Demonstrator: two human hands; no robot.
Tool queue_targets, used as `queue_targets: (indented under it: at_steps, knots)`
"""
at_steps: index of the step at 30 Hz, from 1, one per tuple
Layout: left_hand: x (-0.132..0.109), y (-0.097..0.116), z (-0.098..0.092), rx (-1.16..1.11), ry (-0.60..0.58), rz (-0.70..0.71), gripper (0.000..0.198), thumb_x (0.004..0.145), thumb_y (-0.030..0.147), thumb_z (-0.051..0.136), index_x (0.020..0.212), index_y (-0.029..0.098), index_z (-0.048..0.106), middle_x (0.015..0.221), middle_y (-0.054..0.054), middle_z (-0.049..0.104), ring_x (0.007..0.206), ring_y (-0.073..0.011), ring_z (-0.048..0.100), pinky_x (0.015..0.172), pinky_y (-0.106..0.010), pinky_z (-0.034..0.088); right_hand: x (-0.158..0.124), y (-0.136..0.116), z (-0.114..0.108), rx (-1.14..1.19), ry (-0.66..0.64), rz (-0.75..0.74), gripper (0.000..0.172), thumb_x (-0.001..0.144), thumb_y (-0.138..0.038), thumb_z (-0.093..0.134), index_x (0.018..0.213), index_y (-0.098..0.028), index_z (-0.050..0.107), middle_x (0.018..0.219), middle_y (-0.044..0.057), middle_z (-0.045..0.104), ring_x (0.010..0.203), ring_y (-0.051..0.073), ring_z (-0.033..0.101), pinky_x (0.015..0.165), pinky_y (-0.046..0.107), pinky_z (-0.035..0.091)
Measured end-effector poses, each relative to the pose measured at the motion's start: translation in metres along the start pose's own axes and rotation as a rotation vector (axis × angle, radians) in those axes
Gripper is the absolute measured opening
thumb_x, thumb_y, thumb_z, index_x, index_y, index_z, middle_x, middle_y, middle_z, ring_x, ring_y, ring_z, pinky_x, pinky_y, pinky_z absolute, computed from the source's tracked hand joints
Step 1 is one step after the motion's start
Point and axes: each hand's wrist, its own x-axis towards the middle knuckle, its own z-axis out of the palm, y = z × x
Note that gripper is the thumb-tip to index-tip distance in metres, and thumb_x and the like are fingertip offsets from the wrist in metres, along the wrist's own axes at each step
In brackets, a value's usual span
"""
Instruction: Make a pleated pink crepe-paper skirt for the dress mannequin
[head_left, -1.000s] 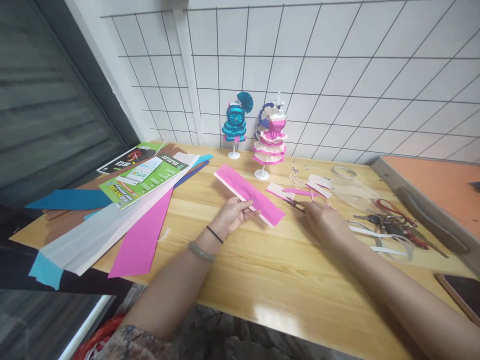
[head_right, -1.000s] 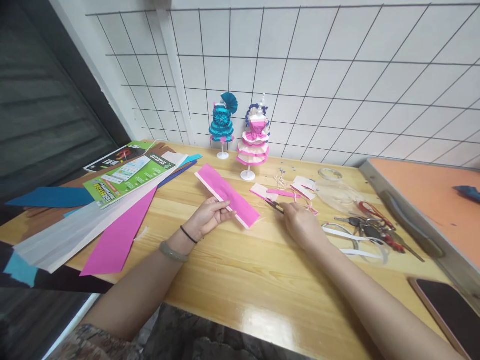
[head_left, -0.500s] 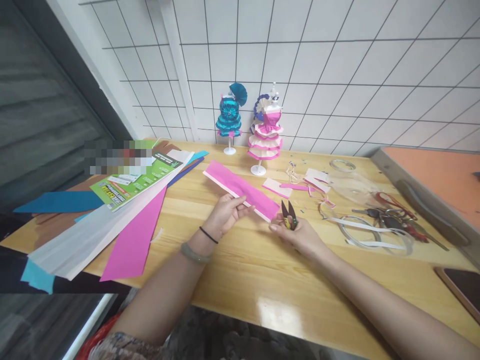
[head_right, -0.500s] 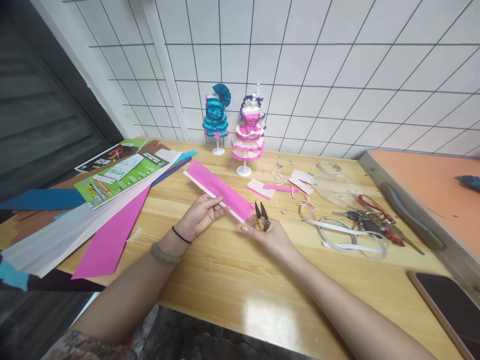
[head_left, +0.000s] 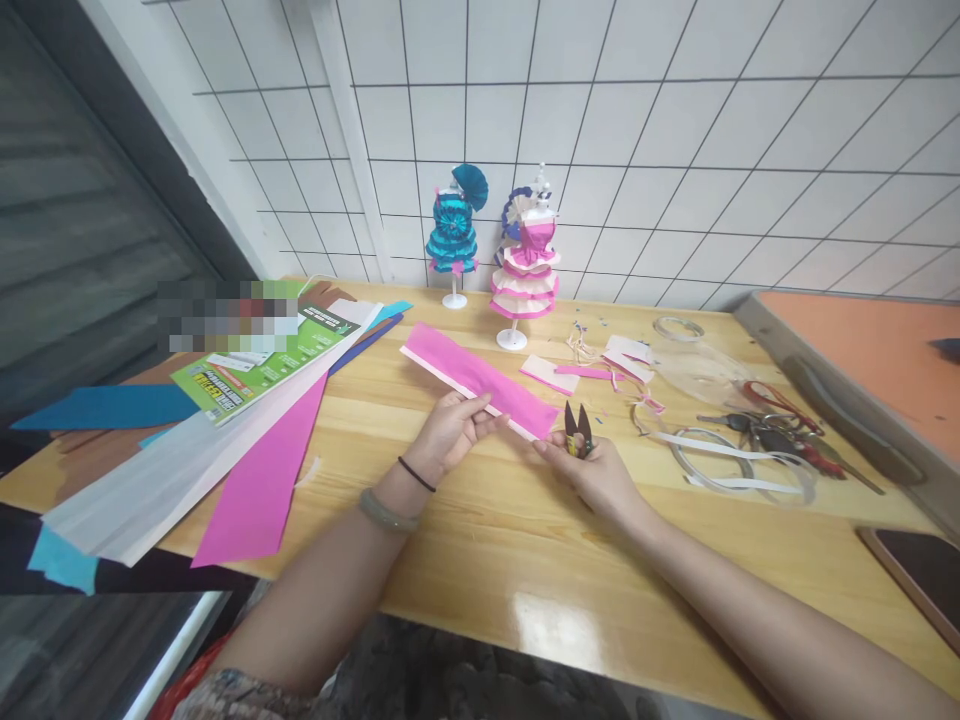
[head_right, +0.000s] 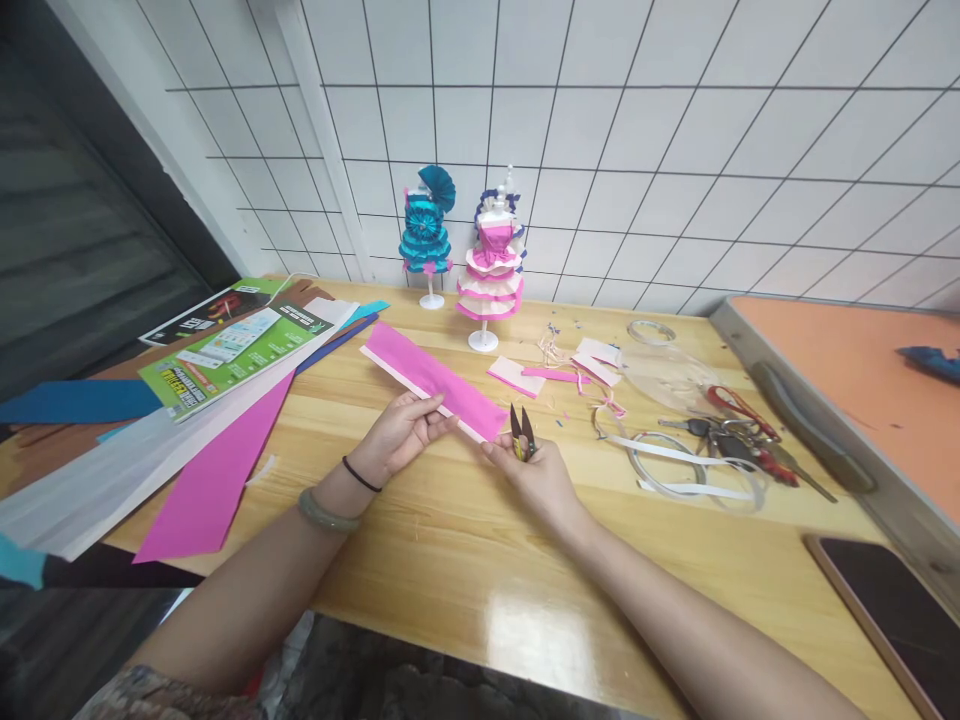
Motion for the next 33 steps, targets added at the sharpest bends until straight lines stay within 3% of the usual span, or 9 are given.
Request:
queue_targets:
  at_steps: [11,18,26,33]
  knots:
    - [-0.0019,0.0003,0.0007,-0.048,-0.039,-0.024,0.020,0.075,0.005,0.062,0.059,0.010,0.051,0.055,0.002,0.056,0.053,-0.0057,0.053,0.086,-0.041,0.052,0.0016,0.0047,-0.0014,-0.038,0.013,-0.032,0.043,0.066,-0.056,0.065,0.060,-0.017,0.048,0.045,-0.007,0.035,0.042,0.006,0.023,0.042,0.023,0.013]
    - [-0.0021,0.0013,0.0006,-0.003,-0.069,-0.016,0.012,0.075,0.008,0.064,0.068,0.010,0.054,0.066,-0.001,0.062,0.064,-0.0094,0.060,0.085,-0.039,0.053,0.0005,0.0035,-0.0007,-0.067,0.046,-0.037,0.042,0.066,-0.054,0.066,0.058,-0.018,0.046,0.048,-0.006,0.037,0.044,0.006,0.026,0.043,0.023,0.016]
    - [-0.0009,0.0005,0.0012,0.066,-0.069,-0.039,0.014,0.074,0.011,0.067,0.067,0.010,0.054,0.059,0.001,0.058,0.055,-0.0072,0.057,0.078,-0.034,0.055,0.0001,0.0006,-0.0021,-0.042,0.042,0.002,0.050,0.065,-0.058,0.065,0.051,-0.020,0.037,0.039,-0.007,0.033,0.039,0.006,0.024,0.040,0.024,0.013]
    - [-0.0006,-0.0004,0.0022,0.048,-0.069,-0.020,0.017,0.072,0.009,0.068,0.063,0.010,0.054,0.056,0.002,0.057,0.058,-0.0071,0.058,0.081,-0.032,0.054,0.0025,0.0083,0.0003,0.060,0.053,0.000,0.048,0.062,-0.058,0.068,0.055,-0.020,0.040,0.041,-0.008,0.032,0.040,0.005,0.022,0.042,0.023,0.011]
